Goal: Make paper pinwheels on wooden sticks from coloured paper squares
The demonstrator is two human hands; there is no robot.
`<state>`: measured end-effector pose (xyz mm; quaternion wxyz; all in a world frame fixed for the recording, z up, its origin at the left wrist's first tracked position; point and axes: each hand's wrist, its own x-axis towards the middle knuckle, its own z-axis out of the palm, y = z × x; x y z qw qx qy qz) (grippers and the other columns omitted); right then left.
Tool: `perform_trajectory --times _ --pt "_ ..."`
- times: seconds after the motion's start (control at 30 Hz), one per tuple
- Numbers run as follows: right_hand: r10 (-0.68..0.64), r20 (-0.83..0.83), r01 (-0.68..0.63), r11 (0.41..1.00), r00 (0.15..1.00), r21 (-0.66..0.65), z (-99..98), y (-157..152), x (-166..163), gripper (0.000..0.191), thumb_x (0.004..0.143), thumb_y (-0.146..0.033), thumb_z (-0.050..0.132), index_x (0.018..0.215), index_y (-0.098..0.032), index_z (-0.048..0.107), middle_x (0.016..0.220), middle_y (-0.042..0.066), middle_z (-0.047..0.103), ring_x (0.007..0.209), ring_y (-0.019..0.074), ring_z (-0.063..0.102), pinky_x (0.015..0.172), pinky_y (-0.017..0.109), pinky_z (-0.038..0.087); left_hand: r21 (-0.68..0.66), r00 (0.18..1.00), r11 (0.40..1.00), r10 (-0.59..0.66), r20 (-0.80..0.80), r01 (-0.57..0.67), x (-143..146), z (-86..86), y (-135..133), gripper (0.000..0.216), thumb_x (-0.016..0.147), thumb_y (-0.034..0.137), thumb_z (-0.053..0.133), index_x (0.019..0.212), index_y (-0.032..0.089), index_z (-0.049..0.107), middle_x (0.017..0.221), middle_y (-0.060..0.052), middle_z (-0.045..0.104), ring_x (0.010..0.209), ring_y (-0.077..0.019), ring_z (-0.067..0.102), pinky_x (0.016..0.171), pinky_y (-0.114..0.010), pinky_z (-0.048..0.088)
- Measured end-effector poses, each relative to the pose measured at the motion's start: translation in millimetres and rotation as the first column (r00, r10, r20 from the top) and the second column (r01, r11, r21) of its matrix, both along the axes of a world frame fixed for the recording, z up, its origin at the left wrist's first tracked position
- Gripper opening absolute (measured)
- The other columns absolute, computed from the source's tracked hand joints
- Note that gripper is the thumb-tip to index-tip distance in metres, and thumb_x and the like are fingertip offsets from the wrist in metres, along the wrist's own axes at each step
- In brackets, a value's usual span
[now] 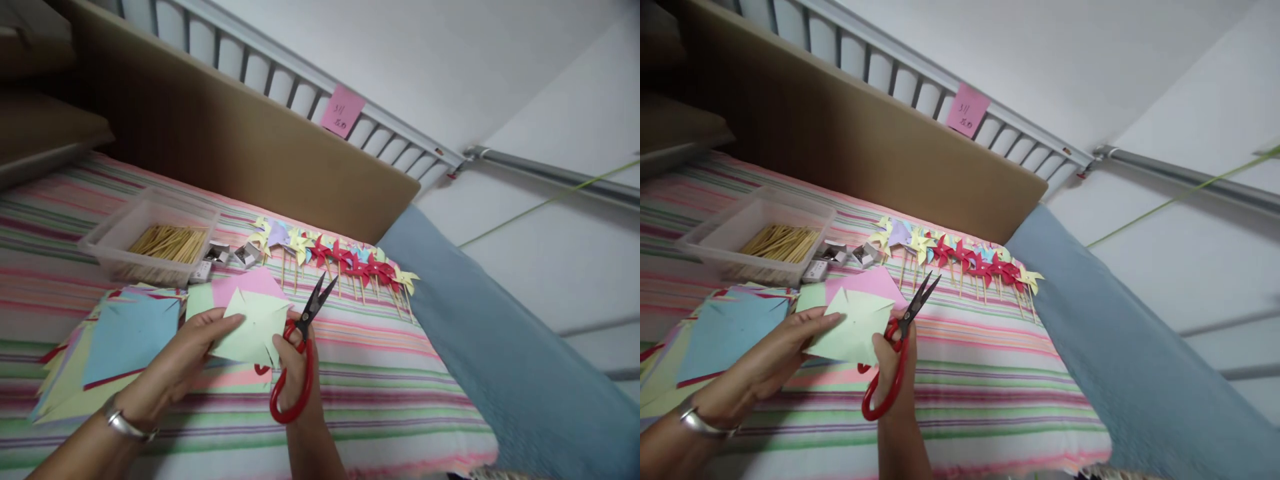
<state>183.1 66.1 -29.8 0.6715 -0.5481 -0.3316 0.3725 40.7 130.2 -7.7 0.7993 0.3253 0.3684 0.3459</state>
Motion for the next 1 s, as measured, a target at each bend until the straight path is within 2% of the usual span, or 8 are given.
perform_trajectory --times 0.1,0.27,0.4,0.5,0.6,0.77,1.0 --pt "-0.039 0.035 0.039 0.999 0.999 0.011 2.5 2.6 -3.2 0.034 0.074 -0.027 0.058 0.107 -0.022 0.051 0.075 -0.004 0.044 0.062 0.0113 0.047 0.058 0.023 0.043 -0.046 0.999 0.999 0.006 0.043 -0.004 8.0 -7.0 -6.5 0.016 0.068 0.029 0.074 0.081 0.019 0.073 0.086 -0.005 0.074 0.073 -0.0188 0.066 0.061 -0.025 0.052" --pt "-0.042 0.080 0.045 0.998 0.996 -0.041 10.2 3.1 -10.5 0.032 0.074 -0.022 0.057 0.105 -0.021 0.048 0.070 -0.006 0.045 0.056 0.0094 0.047 0.052 0.020 0.042 -0.015 0.997 0.998 0.064 -0.044 -0.065 9.5 -14.7 -4.3 0.018 0.064 0.028 0.077 0.077 0.016 0.072 0.069 -0.004 0.070 0.064 -0.0188 0.063 0.056 -0.026 0.049" --pt "0.127 0.153 -0.103 0.982 0.980 -0.157 8.5 -0.9 -9.4 0.031 0.075 -0.027 0.058 0.105 -0.018 0.053 0.068 -0.004 0.050 0.052 0.0095 0.048 0.046 0.019 0.040 0.121 0.970 0.977 0.194 -0.149 -0.177 -7.9 -7.7 14.2 0.019 0.059 0.026 0.078 0.072 0.014 0.071 0.065 -0.006 0.070 0.058 -0.0195 0.062 0.052 -0.027 0.045" --pt "0.313 0.200 -0.245 0.921 0.929 -0.303 3.9 -6.1 -10.6 0.039 0.074 -0.035 0.062 0.107 -0.014 0.061 0.063 -0.002 0.053 0.049 0.0102 0.049 0.046 0.020 0.040 0.181 0.946 0.963 0.238 -0.221 -0.200 -24.4 -1.6 28.3 0.018 0.057 0.025 0.078 0.069 0.013 0.071 0.062 -0.006 0.070 0.056 -0.0196 0.060 0.050 -0.027 0.043" --pt "0.436 0.213 -0.329 0.855 0.875 -0.401 -1.0 -12.1 -16.5 0.043 0.072 -0.042 0.064 0.105 -0.013 0.066 0.054 -0.004 0.048 0.043 0.0084 0.043 0.042 0.020 0.036 0.182 0.944 0.965 0.230 -0.234 -0.190 -37.0 1.3 38.0 0.019 0.058 0.024 0.076 0.071 0.012 0.071 0.065 -0.007 0.070 0.057 -0.0189 0.061 0.050 -0.026 0.042" --pt "0.468 0.312 -0.323 0.849 0.827 -0.418 -6.1 -18.1 -28.2 0.038 0.073 -0.044 0.063 0.094 -0.013 0.070 0.048 -0.005 0.040 0.043 0.0087 0.035 0.039 0.020 0.028 0.171 0.928 0.947 0.304 -0.213 -0.271 -48.6 5.5 43.5 0.020 0.057 0.023 0.076 0.072 0.013 0.070 0.063 -0.005 0.069 0.054 -0.0167 0.060 0.050 -0.025 0.043" --pt "0.503 0.244 -0.358 0.813 0.829 -0.460 -7.9 -19.1 -36.5 0.029 0.070 -0.039 0.065 0.087 -0.016 0.069 0.051 -0.005 0.038 0.047 0.0093 0.035 0.042 0.020 0.026 0.121 0.938 0.947 0.313 -0.151 -0.296 -52.7 9.2 42.5 0.028 0.059 0.022 0.075 0.085 0.014 0.071 0.074 -0.007 0.073 0.060 -0.0197 0.064 0.055 -0.028 0.047"
